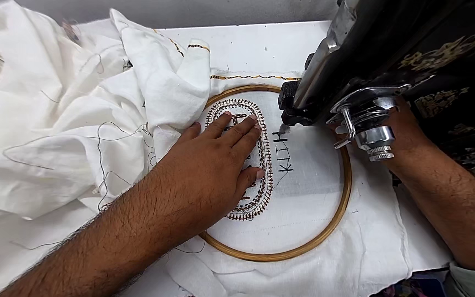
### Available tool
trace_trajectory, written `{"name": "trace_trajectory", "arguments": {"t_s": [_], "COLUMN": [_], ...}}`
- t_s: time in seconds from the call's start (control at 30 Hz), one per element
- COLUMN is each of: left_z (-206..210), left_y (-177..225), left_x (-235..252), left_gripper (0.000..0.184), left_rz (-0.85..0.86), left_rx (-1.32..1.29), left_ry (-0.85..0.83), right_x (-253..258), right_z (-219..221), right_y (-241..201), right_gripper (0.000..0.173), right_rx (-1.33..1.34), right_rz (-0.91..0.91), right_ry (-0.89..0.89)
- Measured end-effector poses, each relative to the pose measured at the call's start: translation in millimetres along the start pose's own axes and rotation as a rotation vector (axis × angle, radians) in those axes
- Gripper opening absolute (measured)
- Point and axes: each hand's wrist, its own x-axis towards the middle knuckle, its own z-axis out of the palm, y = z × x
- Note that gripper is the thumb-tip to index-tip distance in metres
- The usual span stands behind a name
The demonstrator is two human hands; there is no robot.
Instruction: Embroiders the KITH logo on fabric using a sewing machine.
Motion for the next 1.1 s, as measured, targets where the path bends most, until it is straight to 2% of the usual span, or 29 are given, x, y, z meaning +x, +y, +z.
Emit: {"name": "trace_trajectory", "arguments": {"t_s": [0.43,0.6,0.93,1.1], "left_z": [1.1,1.5,2.4,1.9], "left_y": [-1.7,-2.0,-2.8,-2.9], "left_x": [1.5,1.6,2.4,3.0], "left_gripper": [0.068,0.068,0.068,0.069], "left_rz": [-0.007,-0.002,-0.009,-0.009], "left_rx": [0.004,0.009,0.001,0.009], "left_ry": [-0.001,0.005,0.015,0.007], "right_x": [2.8,5.2,4.4,4.9], "right_z": [5.9,11.0,8.4,13.4], "right_y": [4.6,12.1,5.4,12.2], "right_gripper": [0.023,0.030,0.024,0.026], "right_rx": [0.021,0.048,0.036,0.058], "right_rz": [-0.031,-0.035,0.024,-0.030], "right_ry": [0.041,0.067,0.029,0.080]}}
